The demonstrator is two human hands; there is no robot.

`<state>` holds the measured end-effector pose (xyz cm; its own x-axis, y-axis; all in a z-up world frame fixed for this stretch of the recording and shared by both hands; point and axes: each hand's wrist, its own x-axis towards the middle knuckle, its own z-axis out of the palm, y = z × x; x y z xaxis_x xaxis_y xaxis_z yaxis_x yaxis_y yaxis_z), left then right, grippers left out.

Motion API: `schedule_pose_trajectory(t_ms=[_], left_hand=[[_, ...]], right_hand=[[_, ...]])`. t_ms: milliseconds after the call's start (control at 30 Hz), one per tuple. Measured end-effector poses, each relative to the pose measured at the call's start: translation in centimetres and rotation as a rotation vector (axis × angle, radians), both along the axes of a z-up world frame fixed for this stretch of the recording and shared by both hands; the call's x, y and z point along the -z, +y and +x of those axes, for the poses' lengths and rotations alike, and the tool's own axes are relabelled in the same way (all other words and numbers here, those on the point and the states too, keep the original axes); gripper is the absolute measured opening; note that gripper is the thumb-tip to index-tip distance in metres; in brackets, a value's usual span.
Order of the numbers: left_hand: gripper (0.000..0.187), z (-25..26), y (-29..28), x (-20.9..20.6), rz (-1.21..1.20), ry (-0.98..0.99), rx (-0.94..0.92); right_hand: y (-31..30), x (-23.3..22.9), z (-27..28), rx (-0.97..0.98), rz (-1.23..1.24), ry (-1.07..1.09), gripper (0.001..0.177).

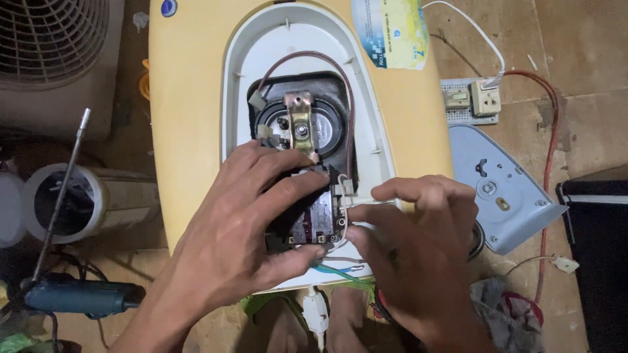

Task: Repairing the internal electrical components and wiring of a yellow appliance, including positioning a thermostat and routing wires.

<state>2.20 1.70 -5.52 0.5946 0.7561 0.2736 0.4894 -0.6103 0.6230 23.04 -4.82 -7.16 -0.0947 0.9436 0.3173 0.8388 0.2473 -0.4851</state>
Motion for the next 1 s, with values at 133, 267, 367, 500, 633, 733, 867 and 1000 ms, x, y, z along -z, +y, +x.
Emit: schedule_pose_trajectory(t_ms=[133,267,367,500,633,733,867,1000], left_hand=[[0.061,-0.19,-0.04,0.19,0.002,-0.018,0.002],[0.059,0.17,-0.05,0.01,0.034,0.008,0.006],[0.056,0.24,-0.14,-0.04,0.035,0.008,-0.014],[0.057,-0.04,-0.09,0.07,0.011,-0.002,-0.006],[0.061,-0.12,0.19,-0.18,-0.013,-0.064,0.006],[0.065,-0.12,0.23,-0.40,-0.030,-0.069,0.017],[0.062,-0.05,0.02,-0.30,-0.014,-0.092,-0.011],[0.062,-0.12,-0.12,-0.14,-0.009,-0.124,-0.020]], right_hand=[[-0.03,-0.04,-0.11,0.026,-0.026,0.007,0.014],[-0.20,0.21,0.09,0.027,-0.027,-0.038,0.019],[-0.26,0.24,0.00,0.024,-0.031,-0.053,0.019],[-0.30,0.04,-0.18,0.022,-0.037,-0.017,0.019],[-0.27,0.21,-0.11,0.023,-0.037,-0.028,0.018],[-0.11,0.22,-0.13,0.004,-0.025,-0.066,0.021],[-0.39,0.60,0.03,-0.006,-0.022,-0.065,0.026],[-0.46,0.90,0.26,-0.027,0.001,-0.052,0.025]])
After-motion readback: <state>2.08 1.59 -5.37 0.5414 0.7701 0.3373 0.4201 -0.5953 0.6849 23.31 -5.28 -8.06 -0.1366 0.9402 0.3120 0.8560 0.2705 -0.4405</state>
